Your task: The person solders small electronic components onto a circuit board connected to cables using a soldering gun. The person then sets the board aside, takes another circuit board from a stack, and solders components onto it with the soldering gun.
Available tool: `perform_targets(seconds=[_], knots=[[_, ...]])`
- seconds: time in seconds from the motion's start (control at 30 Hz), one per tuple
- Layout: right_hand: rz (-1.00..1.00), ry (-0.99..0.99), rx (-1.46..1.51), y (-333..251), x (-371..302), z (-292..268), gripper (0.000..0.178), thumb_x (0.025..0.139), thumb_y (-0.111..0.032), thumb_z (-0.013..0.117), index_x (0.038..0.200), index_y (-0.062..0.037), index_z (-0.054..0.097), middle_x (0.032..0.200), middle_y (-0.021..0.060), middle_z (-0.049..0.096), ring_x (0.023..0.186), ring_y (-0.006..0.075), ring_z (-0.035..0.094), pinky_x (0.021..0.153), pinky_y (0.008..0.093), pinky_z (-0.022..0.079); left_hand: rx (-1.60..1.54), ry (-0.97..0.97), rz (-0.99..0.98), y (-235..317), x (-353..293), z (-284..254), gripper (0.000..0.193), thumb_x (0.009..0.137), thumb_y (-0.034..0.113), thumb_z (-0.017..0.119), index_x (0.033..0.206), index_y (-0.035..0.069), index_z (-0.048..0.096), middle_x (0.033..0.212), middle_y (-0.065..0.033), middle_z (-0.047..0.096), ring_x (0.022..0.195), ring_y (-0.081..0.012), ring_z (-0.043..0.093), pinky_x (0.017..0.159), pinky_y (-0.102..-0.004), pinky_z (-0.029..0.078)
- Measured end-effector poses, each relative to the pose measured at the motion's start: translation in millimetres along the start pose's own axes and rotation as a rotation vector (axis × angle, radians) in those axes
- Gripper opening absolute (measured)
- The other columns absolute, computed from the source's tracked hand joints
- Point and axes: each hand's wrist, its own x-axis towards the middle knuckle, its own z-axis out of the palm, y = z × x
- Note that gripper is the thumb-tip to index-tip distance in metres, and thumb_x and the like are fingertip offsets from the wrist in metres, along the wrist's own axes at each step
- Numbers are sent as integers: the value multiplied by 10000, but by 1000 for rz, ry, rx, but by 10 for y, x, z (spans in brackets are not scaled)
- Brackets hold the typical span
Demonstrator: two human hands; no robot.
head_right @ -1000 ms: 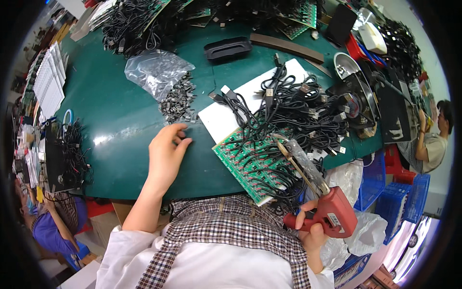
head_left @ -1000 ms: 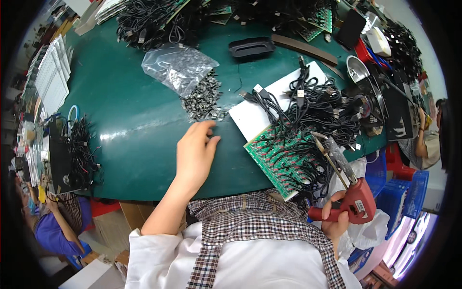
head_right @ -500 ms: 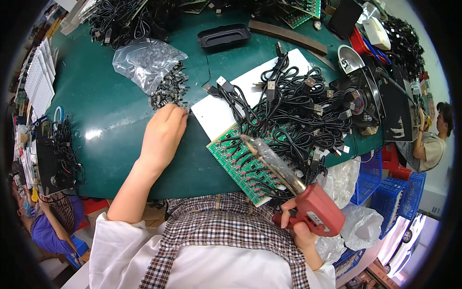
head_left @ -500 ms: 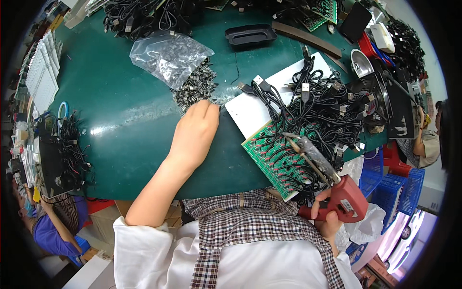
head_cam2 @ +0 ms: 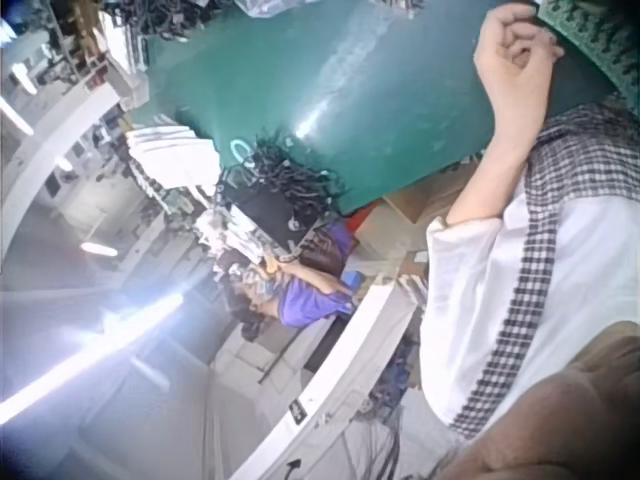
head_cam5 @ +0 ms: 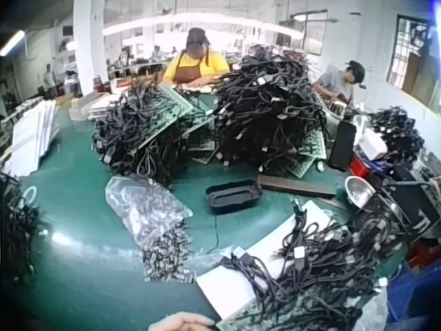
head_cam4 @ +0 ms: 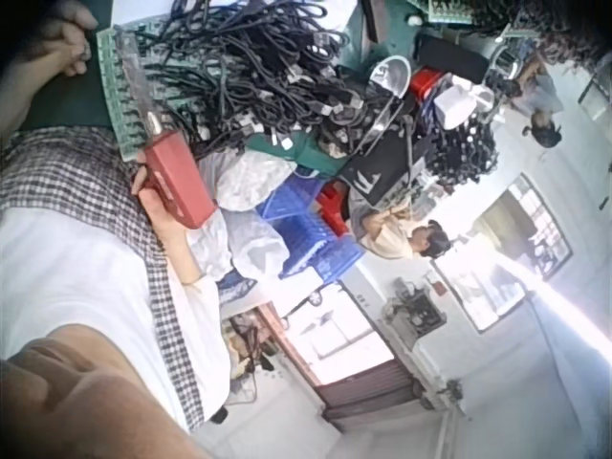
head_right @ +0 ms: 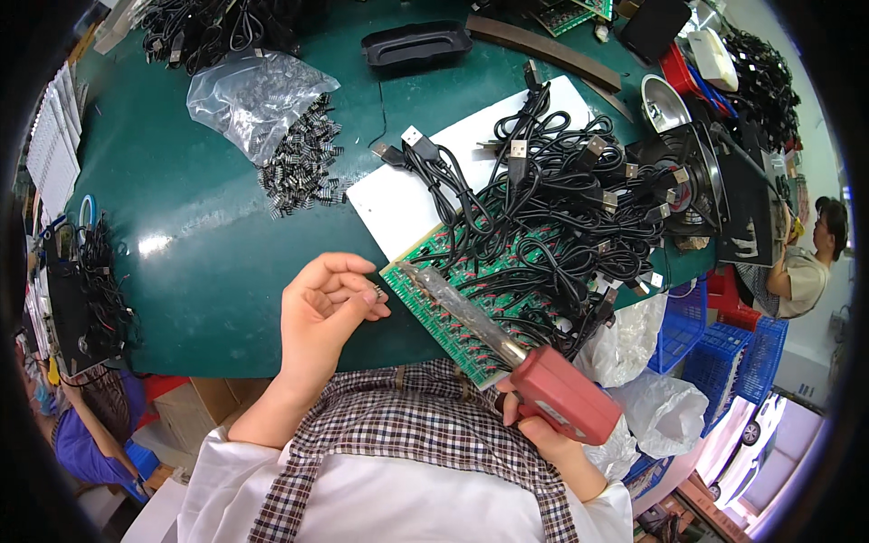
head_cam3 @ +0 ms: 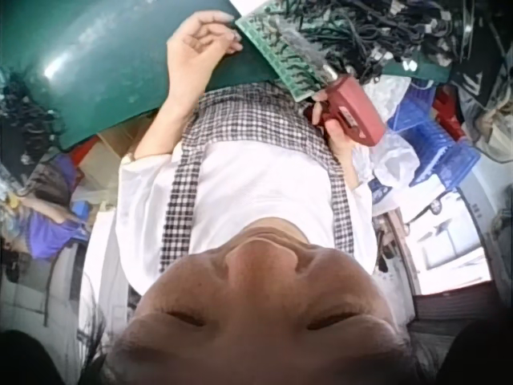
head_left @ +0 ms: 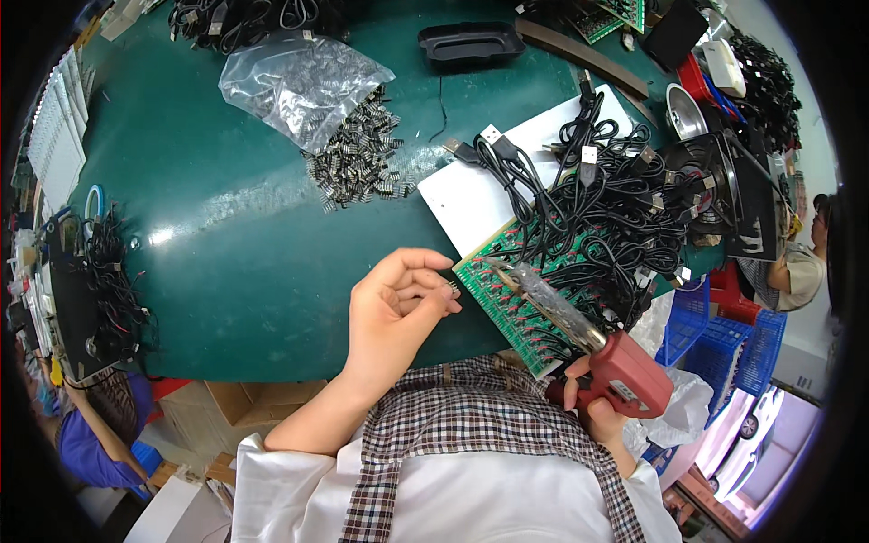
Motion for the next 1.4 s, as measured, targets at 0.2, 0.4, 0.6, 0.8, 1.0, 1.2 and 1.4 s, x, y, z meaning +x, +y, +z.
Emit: perform_targets(seconds=[0.2, 0.4, 0.6, 0.8, 1.0, 1.2, 1.4], knots=[[70, -137, -144, 34, -9, -129, 632, 737, -407, 666, 1114, 46, 439, 964, 136, 553, 538, 153, 493, 475, 245, 381, 9, 13, 89, -96, 56, 76, 257, 808, -70, 501, 1029, 18, 403, 752, -49, 549, 682, -99, 547, 628, -216, 472], [146, -121, -225, -4, -3, -108, 597, 744, -467, 633, 1012, 49, 498, 862, 103, 544, 536, 144, 496, 479, 254, 357, 23, 22, 110, -142, 53, 105, 271, 799, -92, 475, 1026, 23, 382, 765, -49, 537, 697, -89, 532, 627, -213, 467], [163, -120, -245, -35, 29, -48, 578, 740, -477, 636, 985, 30, 504, 688, 71, 529, 536, 138, 497, 485, 254, 364, 54, 47, 124, -146, 64, 118, 279, 783, -108, 457, 1012, 31, 378, 758, -43, 527, 680, -82, 519, 622, -215, 466], [91, -60, -199, 121, -73, -198, 621, 668, -313, 760, 1064, 87, 497, 758, 58, 608, 599, 86, 555, 553, 186, 439, 89, 82, 144, -137, 75, 146, 278, 765, -124, 437, 981, 39, 373, 737, -35, 516, 658, -78, 510, 609, -217, 464], [154, -73, -220, 103, -81, -225, 632, 664, -330, 750, 1074, 81, 499, 719, 35, 605, 602, 102, 566, 603, 223, 453, 89, 89, 141, -138, 73, 154, 283, 758, -128, 432, 976, 42, 371, 732, -32, 511, 651, -76, 505, 602, -218, 463], [122, -92, -320, 183, -145, -313, 614, 678, -322, 732, 1089, 72, 503, 729, 49, 613, 635, 150, 597, 647, 257, 471, 76, 90, 133, -149, 77, 148, 278, 756, -124, 438, 968, 44, 375, 742, -29, 511, 656, -71, 501, 600, -216, 463], [46, -76, -552, 254, -208, -388, 567, 677, -310, 724, 1077, 44, 532, 838, 93, 637, 744, 226, 628, 719, 314, 485, 80, 106, 131, -156, 75, 152, 261, 759, -121, 447, 950, 45, 381, 748, -25, 508, 654, -65, 497, 585, -213, 468]])
